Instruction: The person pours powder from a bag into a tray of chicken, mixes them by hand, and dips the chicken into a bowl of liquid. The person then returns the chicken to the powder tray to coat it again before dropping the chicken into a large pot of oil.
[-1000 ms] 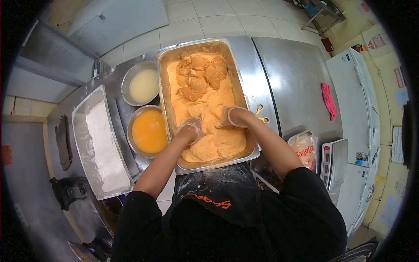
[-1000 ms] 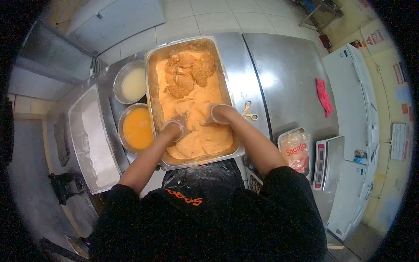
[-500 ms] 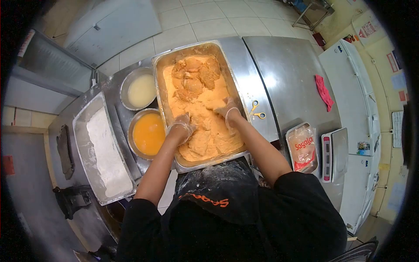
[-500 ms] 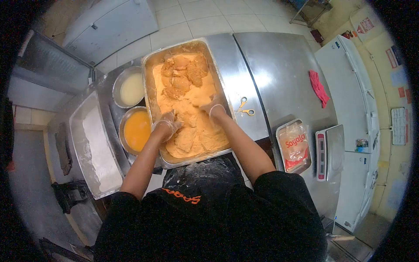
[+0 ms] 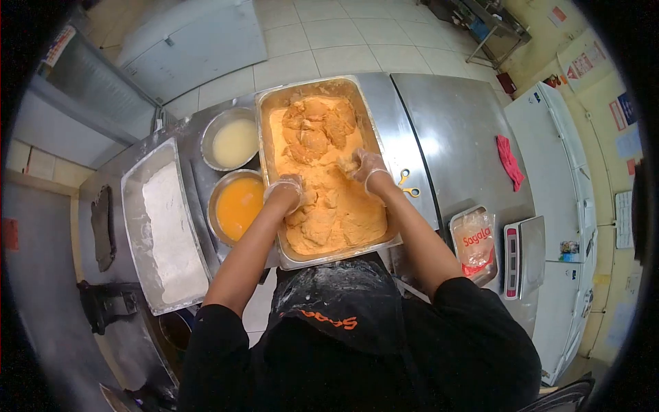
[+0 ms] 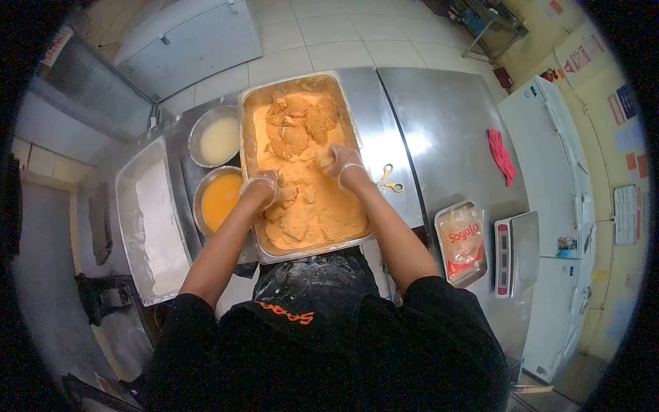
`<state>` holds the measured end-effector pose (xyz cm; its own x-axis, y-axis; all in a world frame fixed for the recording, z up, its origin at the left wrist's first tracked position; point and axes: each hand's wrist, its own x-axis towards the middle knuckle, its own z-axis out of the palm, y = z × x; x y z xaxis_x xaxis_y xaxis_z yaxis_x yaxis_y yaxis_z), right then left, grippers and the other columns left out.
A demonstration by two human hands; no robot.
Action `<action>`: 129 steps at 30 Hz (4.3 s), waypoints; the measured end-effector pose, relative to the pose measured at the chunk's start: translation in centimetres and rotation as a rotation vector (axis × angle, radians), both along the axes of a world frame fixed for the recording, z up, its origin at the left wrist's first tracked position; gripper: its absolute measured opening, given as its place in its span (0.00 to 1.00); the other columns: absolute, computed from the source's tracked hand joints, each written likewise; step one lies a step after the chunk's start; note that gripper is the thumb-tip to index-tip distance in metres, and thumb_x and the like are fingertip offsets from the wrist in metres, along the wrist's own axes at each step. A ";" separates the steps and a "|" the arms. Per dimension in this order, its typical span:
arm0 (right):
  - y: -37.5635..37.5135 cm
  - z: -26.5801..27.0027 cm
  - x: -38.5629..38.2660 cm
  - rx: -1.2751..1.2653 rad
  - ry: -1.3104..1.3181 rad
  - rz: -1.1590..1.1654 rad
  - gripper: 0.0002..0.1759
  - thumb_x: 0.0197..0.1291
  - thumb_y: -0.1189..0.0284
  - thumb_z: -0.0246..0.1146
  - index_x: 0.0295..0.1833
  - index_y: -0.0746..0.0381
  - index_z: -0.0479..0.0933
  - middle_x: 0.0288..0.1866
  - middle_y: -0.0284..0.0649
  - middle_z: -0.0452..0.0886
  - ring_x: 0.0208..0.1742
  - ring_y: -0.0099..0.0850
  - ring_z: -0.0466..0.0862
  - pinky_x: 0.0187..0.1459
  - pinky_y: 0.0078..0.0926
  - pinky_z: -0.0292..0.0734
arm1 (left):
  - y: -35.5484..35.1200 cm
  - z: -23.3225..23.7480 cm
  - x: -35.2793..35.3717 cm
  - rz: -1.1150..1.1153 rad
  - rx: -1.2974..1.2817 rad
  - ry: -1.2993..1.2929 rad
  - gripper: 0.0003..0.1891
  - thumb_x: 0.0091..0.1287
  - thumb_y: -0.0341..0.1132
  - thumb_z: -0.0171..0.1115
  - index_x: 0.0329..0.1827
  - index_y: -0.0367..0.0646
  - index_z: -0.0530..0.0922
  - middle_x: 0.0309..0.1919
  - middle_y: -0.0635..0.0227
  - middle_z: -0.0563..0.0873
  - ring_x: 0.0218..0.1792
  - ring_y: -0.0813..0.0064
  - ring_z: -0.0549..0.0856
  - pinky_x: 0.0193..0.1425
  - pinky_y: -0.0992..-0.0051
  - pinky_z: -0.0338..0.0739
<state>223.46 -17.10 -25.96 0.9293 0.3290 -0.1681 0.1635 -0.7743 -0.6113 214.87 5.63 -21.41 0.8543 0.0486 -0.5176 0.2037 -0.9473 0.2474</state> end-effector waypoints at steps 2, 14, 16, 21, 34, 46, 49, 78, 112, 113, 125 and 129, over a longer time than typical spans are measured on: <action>-0.3 0.9 -0.3 -0.017 0.021 0.140 0.14 0.52 0.70 0.69 0.43 0.62 0.77 0.38 0.47 0.85 0.41 0.43 0.84 0.44 0.36 0.77 | 0.4 -0.1 -0.9 0.069 -0.078 -0.087 0.20 0.59 0.42 0.65 0.49 0.36 0.83 0.48 0.47 0.87 0.49 0.49 0.86 0.54 0.61 0.81; 2.5 11.7 -2.8 -0.147 0.048 0.372 0.10 0.54 0.71 0.69 0.37 0.63 0.77 0.28 0.43 0.78 0.30 0.31 0.76 0.35 0.30 0.73 | 4.7 4.1 -6.4 0.401 -0.532 -0.470 0.14 0.57 0.37 0.67 0.44 0.39 0.85 0.35 0.53 0.88 0.36 0.60 0.86 0.45 0.64 0.79; 4.5 13.8 -2.7 -0.075 0.018 0.467 0.12 0.54 0.69 0.70 0.38 0.64 0.77 0.30 0.44 0.80 0.32 0.35 0.79 0.37 0.32 0.75 | 7.3 5.6 -6.9 0.414 -0.415 -0.455 0.13 0.58 0.34 0.67 0.42 0.37 0.84 0.34 0.59 0.89 0.33 0.73 0.85 0.42 0.70 0.79; 13.4 17.9 -4.7 0.079 -0.058 0.731 0.12 0.53 0.70 0.70 0.39 0.64 0.77 0.34 0.46 0.83 0.35 0.39 0.83 0.39 0.33 0.77 | 14.0 6.4 -9.9 0.467 -0.484 -0.593 0.03 0.58 0.27 0.67 0.33 0.39 0.83 0.27 0.60 0.87 0.29 0.74 0.83 0.37 0.71 0.78; 27.0 -1.7 -9.0 -0.380 -0.449 1.340 0.09 0.63 0.74 0.54 0.42 0.62 0.79 0.39 0.48 0.85 0.44 0.46 0.87 0.46 0.42 0.82 | 20.0 -11.0 -14.5 0.351 0.122 -0.639 0.08 0.64 0.34 0.62 0.38 0.39 0.83 0.34 0.51 0.87 0.38 0.51 0.88 0.42 0.57 0.82; 27.4 -2.3 -12.1 -0.548 -0.217 1.340 0.09 0.59 0.76 0.58 0.40 0.64 0.82 0.43 0.50 0.86 0.48 0.46 0.87 0.50 0.40 0.82 | 17.1 -10.0 -17.2 0.140 -0.002 -0.458 0.09 0.65 0.31 0.55 0.36 0.38 0.83 0.36 0.49 0.87 0.38 0.50 0.88 0.43 0.56 0.82; 27.4 -2.3 -11.7 -0.454 -0.241 1.320 0.09 0.59 0.74 0.58 0.40 0.63 0.83 0.44 0.48 0.86 0.47 0.46 0.87 0.49 0.40 0.82 | 17.4 -10.0 -16.8 0.145 -0.037 -0.474 0.08 0.61 0.31 0.59 0.35 0.37 0.84 0.36 0.48 0.86 0.37 0.48 0.87 0.44 0.55 0.81; 8.8 11.8 11.0 -0.091 -0.151 0.222 0.15 0.52 0.72 0.70 0.46 0.62 0.81 0.39 0.46 0.85 0.43 0.39 0.85 0.43 0.33 0.78 | 9.5 2.1 5.9 0.264 -0.455 -0.552 0.17 0.65 0.40 0.66 0.52 0.40 0.81 0.42 0.49 0.87 0.45 0.55 0.87 0.52 0.60 0.79; 0.8 -4.9 -3.5 -0.415 0.200 0.468 0.31 0.53 0.71 0.68 0.63 0.66 0.73 0.56 0.55 0.82 0.56 0.47 0.83 0.52 0.41 0.79 | -1.3 -11.7 0.6 -0.109 0.126 -0.151 0.19 0.62 0.33 0.64 0.55 0.35 0.78 0.46 0.43 0.85 0.49 0.52 0.86 0.55 0.61 0.81; 0.8 -4.6 -3.2 -0.365 0.273 0.470 0.33 0.52 0.69 0.70 0.65 0.65 0.71 0.58 0.54 0.81 0.57 0.47 0.83 0.53 0.40 0.78 | -1.5 -12.5 1.4 -0.020 0.033 -0.049 0.20 0.62 0.32 0.65 0.57 0.35 0.77 0.47 0.43 0.85 0.48 0.51 0.86 0.54 0.61 0.81; -0.8 0.2 -1.2 -0.380 0.223 0.319 0.24 0.54 0.63 0.72 0.55 0.62 0.78 0.49 0.54 0.84 0.54 0.50 0.83 0.53 0.40 0.78 | 0.7 -11.5 3.1 -0.104 -0.391 0.005 0.36 0.60 0.30 0.69 0.73 0.35 0.65 0.56 0.46 0.82 0.49 0.61 0.84 0.54 0.67 0.79; -1.3 2.8 -2.6 -0.198 0.179 0.144 0.22 0.55 0.62 0.71 0.53 0.62 0.79 0.50 0.53 0.84 0.54 0.50 0.83 0.53 0.40 0.78 | 1.8 -9.3 2.0 0.450 -1.018 0.132 0.35 0.59 0.32 0.70 0.70 0.33 0.67 0.59 0.47 0.81 0.57 0.58 0.82 0.60 0.66 0.76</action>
